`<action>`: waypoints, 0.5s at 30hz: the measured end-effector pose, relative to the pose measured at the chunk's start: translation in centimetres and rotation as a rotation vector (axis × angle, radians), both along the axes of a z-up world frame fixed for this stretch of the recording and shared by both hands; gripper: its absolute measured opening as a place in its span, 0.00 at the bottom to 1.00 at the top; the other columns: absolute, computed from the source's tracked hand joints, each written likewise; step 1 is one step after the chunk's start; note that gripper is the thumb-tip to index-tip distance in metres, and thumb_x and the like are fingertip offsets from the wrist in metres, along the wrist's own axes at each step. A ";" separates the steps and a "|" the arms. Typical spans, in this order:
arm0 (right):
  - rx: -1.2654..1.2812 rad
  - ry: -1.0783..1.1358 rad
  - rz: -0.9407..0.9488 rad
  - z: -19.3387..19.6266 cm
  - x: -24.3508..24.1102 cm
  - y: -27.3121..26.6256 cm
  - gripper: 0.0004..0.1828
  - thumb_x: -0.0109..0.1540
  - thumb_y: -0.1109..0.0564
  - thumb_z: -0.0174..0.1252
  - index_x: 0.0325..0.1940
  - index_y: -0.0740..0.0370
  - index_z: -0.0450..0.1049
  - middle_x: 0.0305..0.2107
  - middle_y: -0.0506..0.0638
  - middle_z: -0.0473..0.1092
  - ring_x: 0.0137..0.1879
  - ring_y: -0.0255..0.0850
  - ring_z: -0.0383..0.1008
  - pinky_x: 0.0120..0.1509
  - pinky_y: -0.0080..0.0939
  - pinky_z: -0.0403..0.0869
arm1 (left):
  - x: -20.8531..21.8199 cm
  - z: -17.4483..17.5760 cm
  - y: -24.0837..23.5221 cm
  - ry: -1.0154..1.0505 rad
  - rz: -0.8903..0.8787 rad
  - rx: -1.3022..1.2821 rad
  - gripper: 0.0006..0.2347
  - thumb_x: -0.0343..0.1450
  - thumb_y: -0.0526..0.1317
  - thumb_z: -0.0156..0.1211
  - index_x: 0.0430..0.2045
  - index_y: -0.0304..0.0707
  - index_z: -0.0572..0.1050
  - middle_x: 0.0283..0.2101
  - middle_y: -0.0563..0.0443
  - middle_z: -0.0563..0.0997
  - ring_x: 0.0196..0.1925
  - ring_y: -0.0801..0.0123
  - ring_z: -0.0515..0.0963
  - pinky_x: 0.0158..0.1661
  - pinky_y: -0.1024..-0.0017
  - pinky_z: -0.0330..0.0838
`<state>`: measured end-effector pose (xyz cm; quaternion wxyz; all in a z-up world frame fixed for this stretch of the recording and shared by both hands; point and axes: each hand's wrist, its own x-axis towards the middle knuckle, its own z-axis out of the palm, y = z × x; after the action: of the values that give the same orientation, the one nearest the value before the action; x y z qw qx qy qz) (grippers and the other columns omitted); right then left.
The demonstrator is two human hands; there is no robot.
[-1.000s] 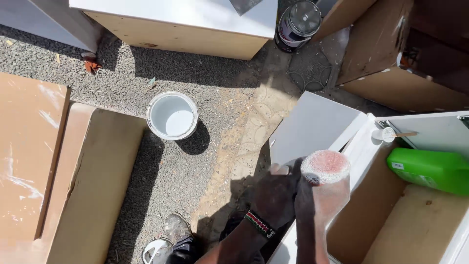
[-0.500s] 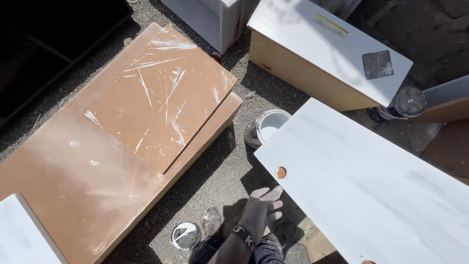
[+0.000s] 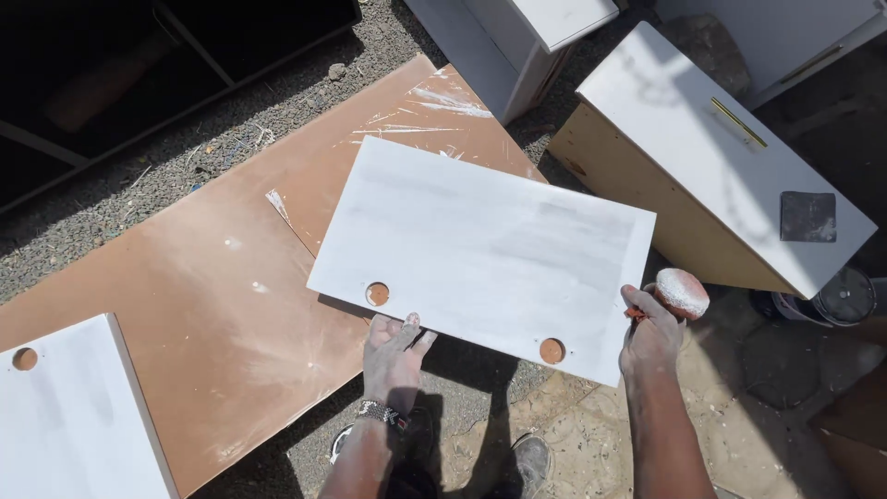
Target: The person paints a white rectangular wooden board with two circular cutouts using a sponge applicator dipped in a bucket of white paint. They repeatedly apply paint to the board's surface and edges, then place the finished board aside to work on another similar board.
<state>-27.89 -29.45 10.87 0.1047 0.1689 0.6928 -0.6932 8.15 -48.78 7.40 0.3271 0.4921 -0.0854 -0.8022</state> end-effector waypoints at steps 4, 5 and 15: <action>-0.287 0.154 0.228 3.7 -5.7 -9.8 0.05 0.66 0.65 0.71 0.43 0.65 0.81 0.59 0.59 0.89 0.71 0.57 0.93 0.81 0.63 0.82 | 0.5 1.6 -2.5 -0.285 -0.516 -0.077 0.15 0.85 0.45 0.68 0.50 0.27 0.89 0.39 0.27 0.94 0.45 0.50 0.95 0.56 0.45 0.89; -0.275 0.144 0.237 3.7 -6.1 -9.4 0.05 0.66 0.65 0.71 0.43 0.65 0.81 0.59 0.59 0.89 0.71 0.57 0.93 0.81 0.63 0.82 | 0.5 1.2 -2.0 -0.289 -0.509 -0.061 0.15 0.85 0.45 0.68 0.50 0.27 0.89 0.39 0.27 0.94 0.45 0.50 0.95 0.56 0.45 0.89; -0.352 0.007 0.582 -3.5 8.0 -22.9 0.24 0.80 0.55 0.59 0.82 0.55 0.70 0.76 0.59 0.75 0.78 0.47 0.78 0.76 0.41 0.80 | -4.9 4.9 -15.1 -0.589 0.262 -0.551 0.13 0.89 0.42 0.60 0.51 0.26 0.84 0.41 0.33 0.91 0.45 0.63 0.93 0.49 0.72 0.91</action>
<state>-19.94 -52.36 7.34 0.3232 -0.0589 0.5819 -0.7439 3.20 -63.89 12.26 0.5072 0.6013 -0.3232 -0.5260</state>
